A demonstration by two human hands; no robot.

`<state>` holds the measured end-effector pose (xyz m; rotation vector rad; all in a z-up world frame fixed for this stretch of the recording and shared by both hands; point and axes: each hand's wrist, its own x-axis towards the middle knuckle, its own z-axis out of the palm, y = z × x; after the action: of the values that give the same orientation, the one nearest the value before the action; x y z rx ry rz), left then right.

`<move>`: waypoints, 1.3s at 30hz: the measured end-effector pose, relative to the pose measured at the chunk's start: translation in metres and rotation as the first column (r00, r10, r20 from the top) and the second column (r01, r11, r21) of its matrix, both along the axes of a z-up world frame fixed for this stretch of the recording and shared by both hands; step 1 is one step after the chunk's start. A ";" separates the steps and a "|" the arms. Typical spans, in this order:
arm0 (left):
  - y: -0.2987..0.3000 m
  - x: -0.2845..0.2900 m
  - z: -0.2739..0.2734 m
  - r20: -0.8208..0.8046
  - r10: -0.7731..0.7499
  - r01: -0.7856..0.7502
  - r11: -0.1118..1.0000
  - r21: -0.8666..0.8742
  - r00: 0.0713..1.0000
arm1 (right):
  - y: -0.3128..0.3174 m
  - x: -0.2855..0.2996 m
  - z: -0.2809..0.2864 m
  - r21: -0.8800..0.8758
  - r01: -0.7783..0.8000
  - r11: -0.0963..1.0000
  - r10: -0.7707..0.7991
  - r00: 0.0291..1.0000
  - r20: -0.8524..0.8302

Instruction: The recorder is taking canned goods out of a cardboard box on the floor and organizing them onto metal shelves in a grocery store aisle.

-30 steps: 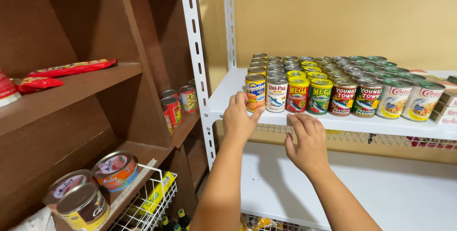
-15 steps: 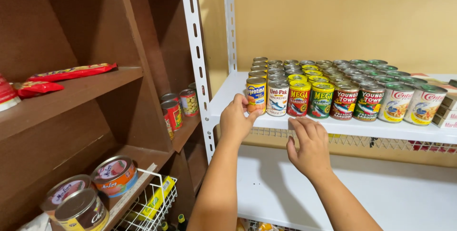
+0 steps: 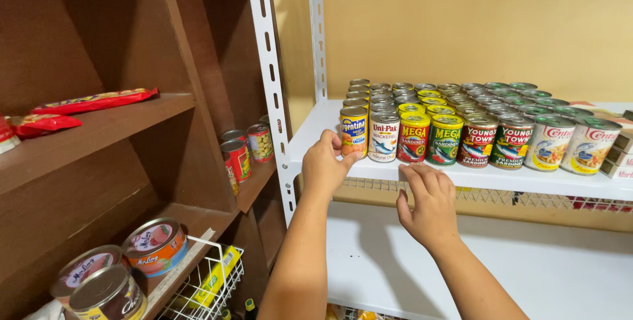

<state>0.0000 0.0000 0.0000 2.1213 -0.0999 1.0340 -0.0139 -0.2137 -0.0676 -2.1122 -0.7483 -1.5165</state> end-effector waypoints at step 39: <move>0.043 0.148 0.005 0.160 -0.657 0.478 0.340 -0.810 0.737 | -0.001 0.007 -0.009 0.022 0.009 1.000 -0.010 0.998 0.064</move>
<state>0.1480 0.0429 0.0053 1.1181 -0.2119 0.2817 -0.0066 -0.2142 -0.0764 -2.0627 -0.7419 -1.5967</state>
